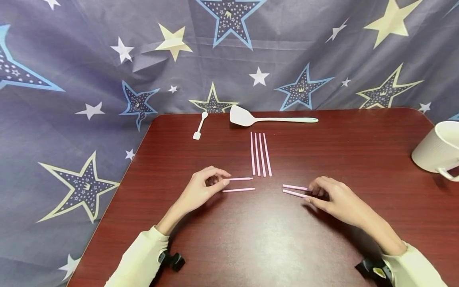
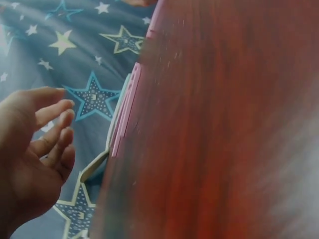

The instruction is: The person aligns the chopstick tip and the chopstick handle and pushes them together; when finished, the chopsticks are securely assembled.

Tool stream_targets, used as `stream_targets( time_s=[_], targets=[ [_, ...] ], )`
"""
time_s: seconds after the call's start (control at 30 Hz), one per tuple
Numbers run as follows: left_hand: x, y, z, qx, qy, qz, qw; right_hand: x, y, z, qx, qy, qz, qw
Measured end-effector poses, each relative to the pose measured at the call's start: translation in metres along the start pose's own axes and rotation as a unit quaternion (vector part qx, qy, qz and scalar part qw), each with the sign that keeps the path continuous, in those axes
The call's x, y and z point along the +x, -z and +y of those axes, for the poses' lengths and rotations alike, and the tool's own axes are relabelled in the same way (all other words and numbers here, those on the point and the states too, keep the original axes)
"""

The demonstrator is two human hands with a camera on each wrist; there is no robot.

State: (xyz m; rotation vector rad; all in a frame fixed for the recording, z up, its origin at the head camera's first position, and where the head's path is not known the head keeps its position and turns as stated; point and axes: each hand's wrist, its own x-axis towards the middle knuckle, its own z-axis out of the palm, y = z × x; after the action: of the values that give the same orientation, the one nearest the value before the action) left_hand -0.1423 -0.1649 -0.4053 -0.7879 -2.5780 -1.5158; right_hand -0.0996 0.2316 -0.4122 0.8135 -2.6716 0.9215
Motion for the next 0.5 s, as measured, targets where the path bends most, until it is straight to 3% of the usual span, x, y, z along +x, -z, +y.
stream_targets(
  time_s=[0.27,0.5],
  targets=[
    [-0.01,-0.007,-0.013,0.024,-0.002,-0.009,0.9997,-0.005,-0.005,0.0,-0.003,0.008,0.008,0.9999],
    [-0.016,-0.014,-0.025,0.098,-0.052,-0.008,0.9938,-0.008,-0.009,0.001,-0.021,0.005,0.009,0.9997]
  ],
)
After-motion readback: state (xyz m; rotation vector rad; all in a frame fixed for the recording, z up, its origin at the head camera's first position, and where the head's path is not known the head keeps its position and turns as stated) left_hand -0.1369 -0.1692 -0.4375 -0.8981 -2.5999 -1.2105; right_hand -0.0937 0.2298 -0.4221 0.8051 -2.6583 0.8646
